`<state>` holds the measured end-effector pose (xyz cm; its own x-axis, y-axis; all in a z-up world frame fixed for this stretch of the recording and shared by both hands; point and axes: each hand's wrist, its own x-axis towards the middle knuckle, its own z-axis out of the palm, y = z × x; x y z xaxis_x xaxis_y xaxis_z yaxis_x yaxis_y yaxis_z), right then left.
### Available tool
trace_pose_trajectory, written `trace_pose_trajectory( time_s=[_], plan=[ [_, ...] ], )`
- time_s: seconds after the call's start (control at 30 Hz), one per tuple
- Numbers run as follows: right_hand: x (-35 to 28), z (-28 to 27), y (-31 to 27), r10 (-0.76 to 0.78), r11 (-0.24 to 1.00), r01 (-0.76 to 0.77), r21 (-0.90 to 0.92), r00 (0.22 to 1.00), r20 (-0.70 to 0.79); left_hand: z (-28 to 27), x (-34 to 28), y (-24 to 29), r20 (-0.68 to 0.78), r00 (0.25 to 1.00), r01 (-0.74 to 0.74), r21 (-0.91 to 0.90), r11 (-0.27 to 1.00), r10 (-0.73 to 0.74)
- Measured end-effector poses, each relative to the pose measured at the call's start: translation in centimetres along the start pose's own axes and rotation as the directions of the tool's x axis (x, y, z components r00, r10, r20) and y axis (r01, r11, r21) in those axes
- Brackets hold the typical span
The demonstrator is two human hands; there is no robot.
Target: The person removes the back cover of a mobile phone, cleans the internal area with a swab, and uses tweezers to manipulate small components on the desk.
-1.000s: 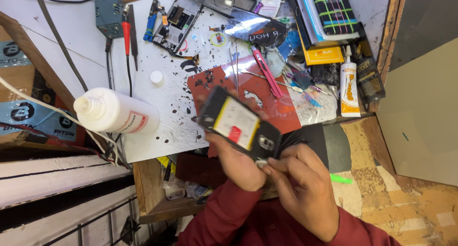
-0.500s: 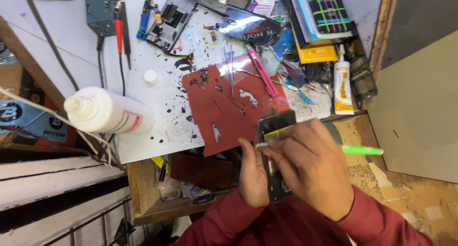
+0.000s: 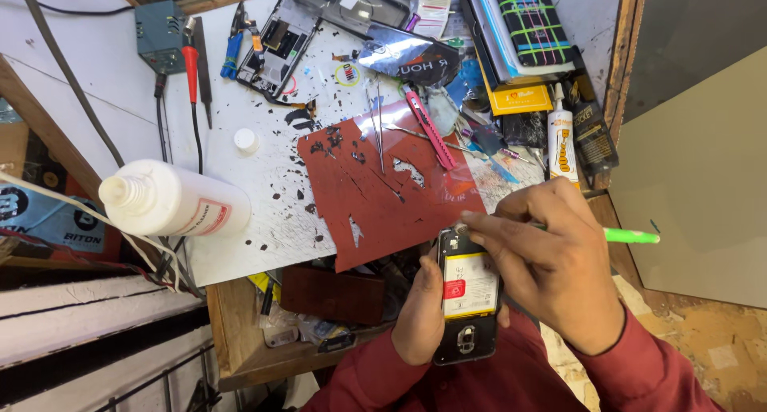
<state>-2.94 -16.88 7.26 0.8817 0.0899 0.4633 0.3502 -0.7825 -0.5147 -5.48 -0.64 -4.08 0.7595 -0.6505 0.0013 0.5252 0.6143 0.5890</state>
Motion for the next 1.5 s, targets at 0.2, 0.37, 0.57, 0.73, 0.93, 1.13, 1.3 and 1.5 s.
trace_pose_trajectory(
  time_s=[0.2,0.37,0.57,0.73,0.93,1.13,1.3,1.5],
  plan=[
    [-0.8,-0.6,0.7,-0.073,0.996,0.072,0.046,0.997,0.013,0.3,0.4,0.6,0.042,0.991,0.131,-0.11,0.985,-0.127],
    [-1.5,-1.2,2.6,0.096,0.995,-0.096,0.009,0.994,-0.043,1.7,1.1,3.3,-0.24,0.942,0.122,-0.405,0.906,-0.234],
    [-1.9,-0.2,0.9,-0.045,0.997,0.048,0.06,0.998,-0.038,-0.4,0.6,0.5,0.046,0.987,0.158,-0.151,0.976,-0.153],
    [-1.4,-0.4,1.1,-0.091,0.996,0.091,-0.003,0.995,-0.044,-0.7,0.1,0.2,0.016,1.0,-0.003,0.008,1.0,0.003],
    [-2.0,0.0,0.8,-0.095,0.993,0.096,0.069,0.995,-0.02,0.0,0.2,0.4,0.042,0.99,0.125,0.171,0.977,-0.134],
    [-1.7,-0.7,3.5,0.05,0.988,-0.057,-0.143,0.997,-0.054,0.7,0.0,3.6,-0.204,0.974,0.035,-0.294,0.955,-0.099],
    [-2.6,0.0,2.1,0.128,0.981,-0.115,0.156,0.989,-0.073,-1.1,-0.1,2.3,-0.095,0.99,0.081,-0.223,0.971,-0.105],
    [-0.9,1.7,3.1,-0.023,0.996,0.012,-0.086,0.992,-0.128,-1.6,-0.6,1.2,-0.089,0.992,-0.086,0.019,0.996,0.087]
  ],
)
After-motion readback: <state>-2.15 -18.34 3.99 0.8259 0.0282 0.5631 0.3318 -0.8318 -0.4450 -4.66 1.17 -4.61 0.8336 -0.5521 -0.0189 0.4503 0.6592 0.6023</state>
